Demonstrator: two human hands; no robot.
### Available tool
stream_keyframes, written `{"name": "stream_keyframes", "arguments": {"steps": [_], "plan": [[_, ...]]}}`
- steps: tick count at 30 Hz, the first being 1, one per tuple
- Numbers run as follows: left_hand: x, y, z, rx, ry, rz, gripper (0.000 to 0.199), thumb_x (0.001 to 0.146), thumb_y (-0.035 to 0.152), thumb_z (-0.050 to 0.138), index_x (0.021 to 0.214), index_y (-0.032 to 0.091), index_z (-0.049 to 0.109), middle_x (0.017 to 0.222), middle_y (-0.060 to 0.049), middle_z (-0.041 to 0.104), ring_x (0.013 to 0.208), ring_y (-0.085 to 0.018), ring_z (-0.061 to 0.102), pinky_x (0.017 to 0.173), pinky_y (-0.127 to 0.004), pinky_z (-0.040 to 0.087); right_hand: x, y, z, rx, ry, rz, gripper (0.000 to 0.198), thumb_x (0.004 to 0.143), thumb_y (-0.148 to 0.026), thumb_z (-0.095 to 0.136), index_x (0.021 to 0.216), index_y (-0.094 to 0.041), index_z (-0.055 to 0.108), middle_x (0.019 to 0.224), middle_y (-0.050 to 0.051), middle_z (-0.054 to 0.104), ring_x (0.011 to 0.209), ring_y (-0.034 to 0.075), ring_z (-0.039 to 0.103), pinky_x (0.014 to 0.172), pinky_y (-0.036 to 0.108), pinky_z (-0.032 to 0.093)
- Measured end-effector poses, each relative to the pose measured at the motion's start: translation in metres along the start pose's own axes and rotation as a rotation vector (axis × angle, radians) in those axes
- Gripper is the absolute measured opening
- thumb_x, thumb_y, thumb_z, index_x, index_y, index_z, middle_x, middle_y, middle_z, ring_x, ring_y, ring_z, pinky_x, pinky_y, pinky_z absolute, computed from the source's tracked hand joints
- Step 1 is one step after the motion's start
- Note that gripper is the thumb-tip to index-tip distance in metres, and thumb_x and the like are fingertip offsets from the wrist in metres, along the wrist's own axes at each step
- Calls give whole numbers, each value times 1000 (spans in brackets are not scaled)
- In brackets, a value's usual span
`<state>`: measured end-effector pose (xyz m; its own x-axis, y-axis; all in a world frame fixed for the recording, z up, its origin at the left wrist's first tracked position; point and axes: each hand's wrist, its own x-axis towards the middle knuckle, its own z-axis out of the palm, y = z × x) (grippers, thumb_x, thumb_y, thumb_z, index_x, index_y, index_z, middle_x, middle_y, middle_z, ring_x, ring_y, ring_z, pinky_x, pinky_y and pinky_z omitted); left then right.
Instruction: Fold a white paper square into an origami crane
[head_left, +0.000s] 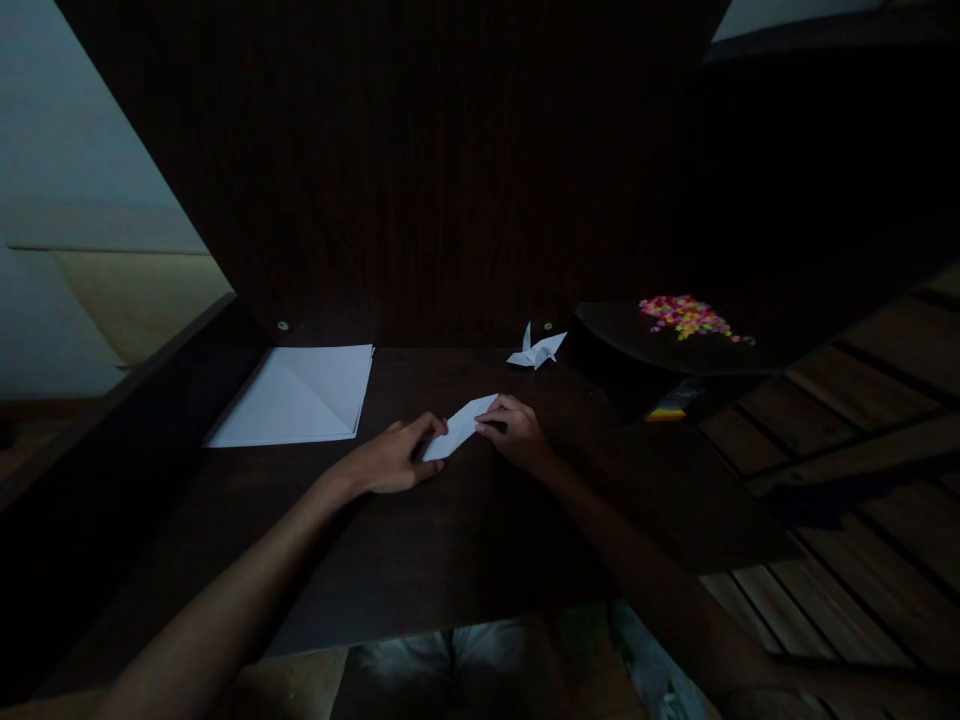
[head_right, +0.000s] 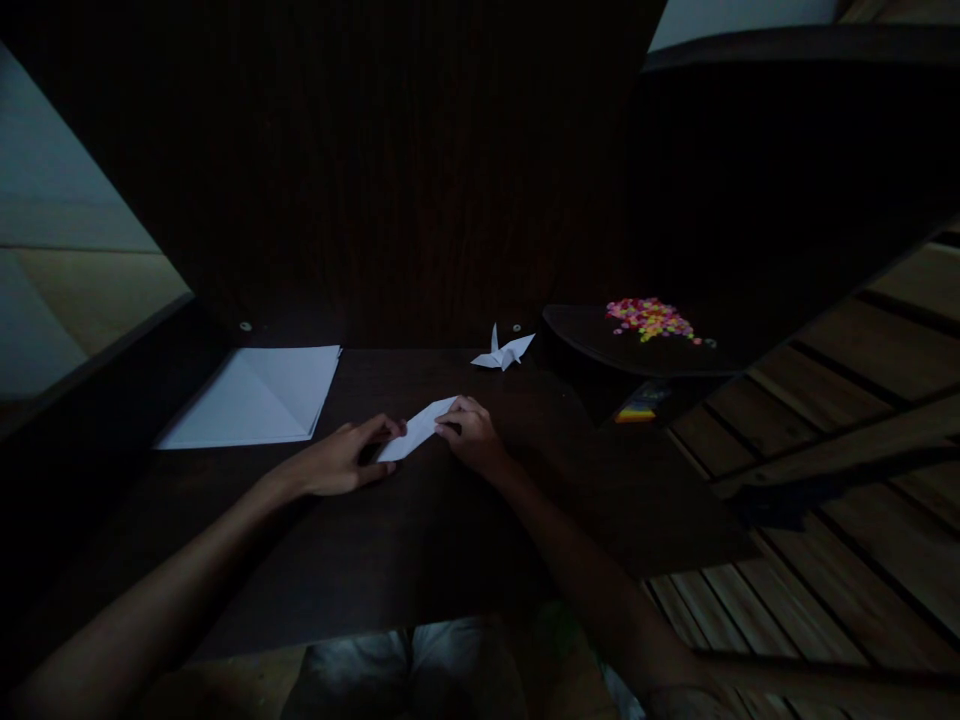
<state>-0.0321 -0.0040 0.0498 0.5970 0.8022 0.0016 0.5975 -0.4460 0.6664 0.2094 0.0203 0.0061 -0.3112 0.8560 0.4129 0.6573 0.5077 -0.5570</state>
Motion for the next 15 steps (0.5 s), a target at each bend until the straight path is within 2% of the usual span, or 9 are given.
{"name": "stream_keyframes", "arguments": {"steps": [2,4,9,11,15], "plan": [[0,5,5,10,79,17,24,87,31,52,109,23,54,110,-5,67,97,-23,65,86,-36,49,0,-2,2,-43,39,-27,10,78,-13,69,85,-18,76,80,5,64,80,18,58,75,33,48],[2,6,12,-28,156,64,21,90,23,44,108,22,54,106,-5,68,95,-20,65,86,-33,49,0,-6,5,-77,40,-63,11,81,-15,66,86,-19,75,84,6,65,82,19,58,76,33,49],[9,-4,22,-108,251,106,16,88,21,50,102,20,58,95,-3,69,81,-16,66,76,-29,51,-1,-11,9,-162,-19,-136,15,85,-27,65,94,-20,75,101,8,70,94,22,59,83,38,48],[11,-9,23,-74,288,142,15,85,23,58,100,19,60,100,-4,69,84,-16,64,78,-30,52,-2,-11,9,-214,-40,-168,19,85,-31,65,98,-21,74,111,8,70,104,24,57,86,40,46],[13,-18,23,90,305,224,25,84,29,65,107,20,65,111,-6,69,105,-22,58,94,-39,47,-3,-12,6,-292,-120,-189,25,88,-32,62,109,-22,71,116,7,69,114,25,54,87,40,44]]}}
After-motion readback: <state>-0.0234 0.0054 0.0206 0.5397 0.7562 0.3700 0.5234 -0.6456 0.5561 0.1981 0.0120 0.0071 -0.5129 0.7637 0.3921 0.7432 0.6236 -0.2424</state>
